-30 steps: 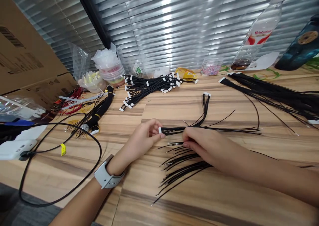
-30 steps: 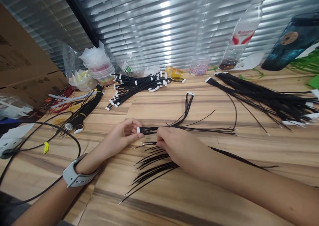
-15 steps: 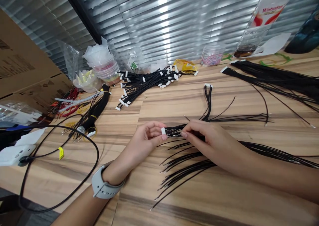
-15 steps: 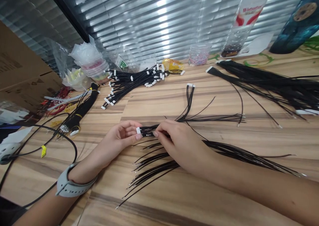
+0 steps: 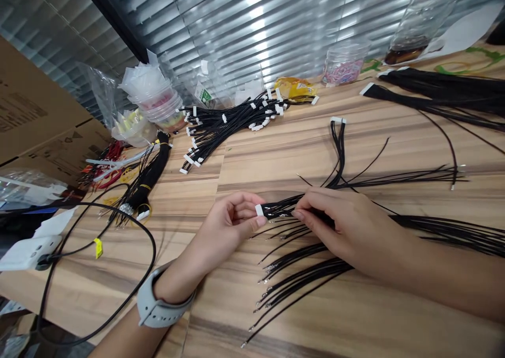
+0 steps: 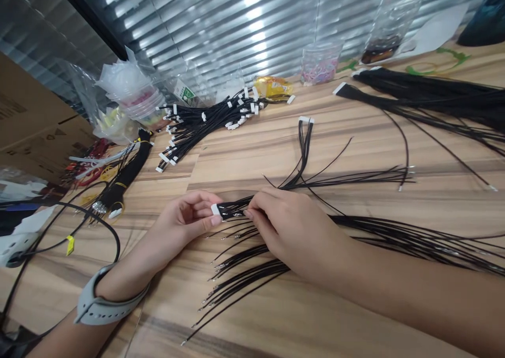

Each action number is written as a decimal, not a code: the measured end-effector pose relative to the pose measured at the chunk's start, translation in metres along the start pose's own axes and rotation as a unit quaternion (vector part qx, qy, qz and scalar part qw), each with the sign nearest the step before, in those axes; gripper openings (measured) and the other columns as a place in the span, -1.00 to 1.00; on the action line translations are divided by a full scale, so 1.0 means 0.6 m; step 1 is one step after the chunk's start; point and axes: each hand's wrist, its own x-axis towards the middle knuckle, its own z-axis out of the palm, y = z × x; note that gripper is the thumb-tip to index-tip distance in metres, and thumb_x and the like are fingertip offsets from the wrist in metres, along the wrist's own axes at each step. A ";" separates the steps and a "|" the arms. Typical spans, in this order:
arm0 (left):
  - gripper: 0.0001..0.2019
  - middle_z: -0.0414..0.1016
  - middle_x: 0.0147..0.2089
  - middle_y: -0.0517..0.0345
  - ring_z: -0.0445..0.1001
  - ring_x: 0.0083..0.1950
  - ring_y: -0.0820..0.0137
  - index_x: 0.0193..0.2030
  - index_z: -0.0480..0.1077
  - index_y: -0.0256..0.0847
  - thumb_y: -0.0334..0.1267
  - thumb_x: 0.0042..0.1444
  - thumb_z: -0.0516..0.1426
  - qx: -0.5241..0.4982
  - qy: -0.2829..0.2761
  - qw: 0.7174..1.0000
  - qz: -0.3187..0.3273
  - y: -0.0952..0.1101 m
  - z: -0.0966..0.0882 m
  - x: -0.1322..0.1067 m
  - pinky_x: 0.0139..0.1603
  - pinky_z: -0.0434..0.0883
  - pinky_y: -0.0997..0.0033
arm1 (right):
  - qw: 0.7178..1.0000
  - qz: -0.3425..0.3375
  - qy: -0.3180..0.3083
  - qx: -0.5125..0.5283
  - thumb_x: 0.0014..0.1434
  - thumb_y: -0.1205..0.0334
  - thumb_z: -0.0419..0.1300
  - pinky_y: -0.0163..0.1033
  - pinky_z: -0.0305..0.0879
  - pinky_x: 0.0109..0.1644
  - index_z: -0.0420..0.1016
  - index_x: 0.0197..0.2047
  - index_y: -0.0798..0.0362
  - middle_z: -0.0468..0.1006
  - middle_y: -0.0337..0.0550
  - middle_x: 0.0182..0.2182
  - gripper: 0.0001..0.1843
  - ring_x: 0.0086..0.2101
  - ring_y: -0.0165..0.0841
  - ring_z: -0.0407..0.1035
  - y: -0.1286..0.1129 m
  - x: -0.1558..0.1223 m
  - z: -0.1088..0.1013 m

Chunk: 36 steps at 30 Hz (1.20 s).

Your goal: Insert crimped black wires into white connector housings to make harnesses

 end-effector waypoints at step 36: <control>-0.83 0.39 -0.41 0.19 0.30 -0.39 0.50 -0.19 0.40 -0.23 -0.30 0.05 0.17 0.126 -0.053 0.990 0.033 -0.001 0.001 -0.001 -0.46 0.20 0.57 | 0.999 -0.036 -0.024 -0.024 0.22 0.33 -0.03 -0.33 0.12 -0.42 0.38 -0.40 0.10 0.43 -0.21 -0.52 -0.78 -0.50 -0.43 0.29 0.004 0.001 0.000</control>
